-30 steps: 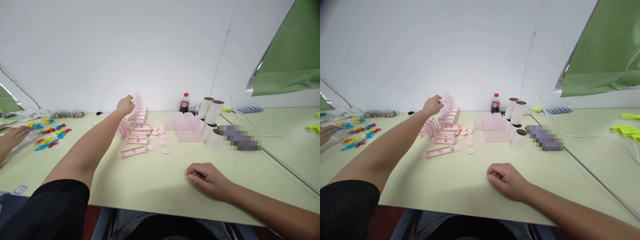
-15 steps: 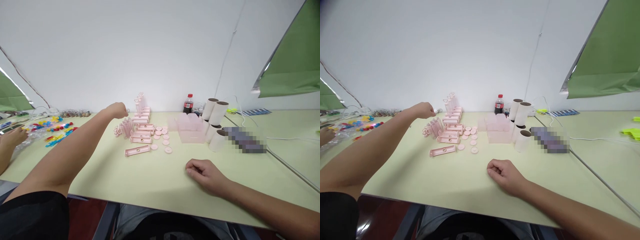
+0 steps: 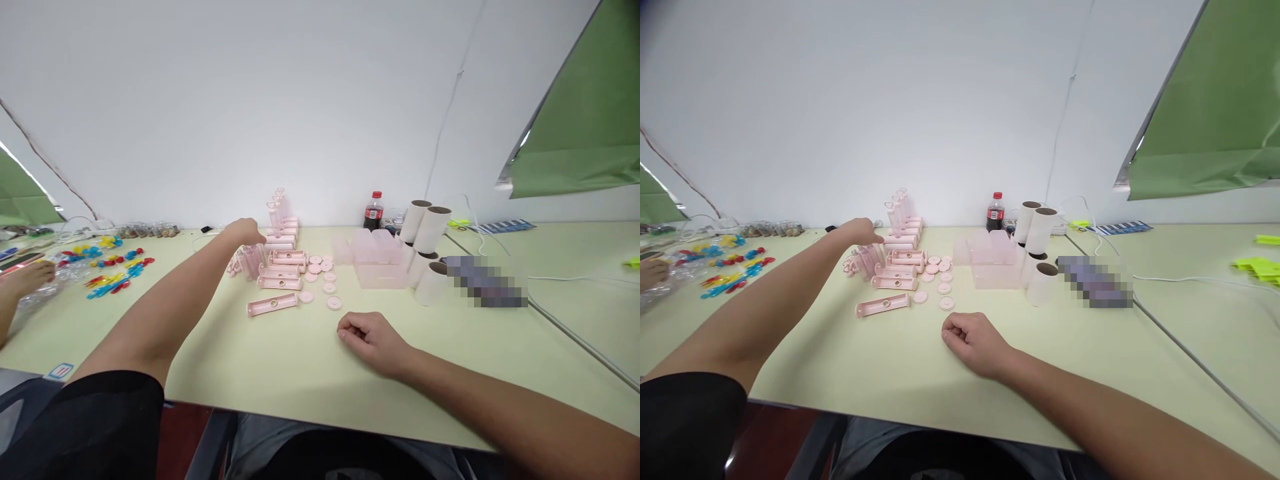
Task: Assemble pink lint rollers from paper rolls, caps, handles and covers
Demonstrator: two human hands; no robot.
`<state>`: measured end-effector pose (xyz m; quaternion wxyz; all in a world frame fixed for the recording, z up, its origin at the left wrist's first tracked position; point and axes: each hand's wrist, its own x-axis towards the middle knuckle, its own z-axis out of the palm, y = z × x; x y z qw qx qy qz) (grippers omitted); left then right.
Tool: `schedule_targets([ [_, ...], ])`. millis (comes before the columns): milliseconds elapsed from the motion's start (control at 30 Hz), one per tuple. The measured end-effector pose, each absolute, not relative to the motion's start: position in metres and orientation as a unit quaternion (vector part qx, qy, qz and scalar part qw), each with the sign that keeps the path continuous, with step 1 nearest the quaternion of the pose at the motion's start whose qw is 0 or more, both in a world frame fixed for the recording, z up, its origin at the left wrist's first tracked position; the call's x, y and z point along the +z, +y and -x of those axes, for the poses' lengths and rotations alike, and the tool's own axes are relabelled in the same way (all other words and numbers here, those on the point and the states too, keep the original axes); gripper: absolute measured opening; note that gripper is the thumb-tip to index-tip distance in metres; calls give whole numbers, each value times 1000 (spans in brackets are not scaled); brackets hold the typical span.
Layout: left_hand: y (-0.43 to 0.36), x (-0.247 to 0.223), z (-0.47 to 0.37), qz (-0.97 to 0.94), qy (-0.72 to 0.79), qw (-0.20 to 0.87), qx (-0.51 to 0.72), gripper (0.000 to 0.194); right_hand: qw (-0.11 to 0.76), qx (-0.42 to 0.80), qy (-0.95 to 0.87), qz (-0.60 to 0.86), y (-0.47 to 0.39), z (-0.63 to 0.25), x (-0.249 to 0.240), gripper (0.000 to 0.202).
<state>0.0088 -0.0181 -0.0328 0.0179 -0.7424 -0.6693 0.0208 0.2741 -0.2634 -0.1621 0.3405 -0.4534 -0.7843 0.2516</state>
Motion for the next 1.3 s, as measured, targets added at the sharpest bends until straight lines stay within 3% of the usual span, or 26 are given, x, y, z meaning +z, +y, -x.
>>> schedule_targets([
  [133,-26,-26,-18,743,-668,20,35,44,374,193,-795,437,-264,-279,-159,17],
  [267,-62,-16,-35,748,-661,62,15,35,444,-8,-804,396,-259,-303,-123,15],
  [400,-130,-23,-59,828,-545,101,-84,33,549,-188,-621,527,-239,-355,-73,6],
  [433,-149,-28,-65,846,-520,81,-81,33,555,-204,-571,570,-232,-368,-64,17],
  [533,-193,-52,-82,889,-454,45,-36,31,511,-93,-481,706,-216,-394,-47,62],
  [633,-215,-79,-100,912,-411,15,-4,25,467,4,-430,773,-209,-400,-44,79],
  [767,-223,-102,-118,919,-392,-3,40,25,457,84,-392,794,-206,-395,-44,63],
  [900,-223,-112,-127,923,-383,3,23,26,451,81,-405,791,-199,-397,-49,39],
  [1100,-209,-125,-126,916,-400,10,-36,29,473,86,-398,781,-189,-405,-66,56],
  [1300,-199,-138,-123,917,-397,-2,-41,29,480,87,-405,774,-188,-405,-70,40],
])
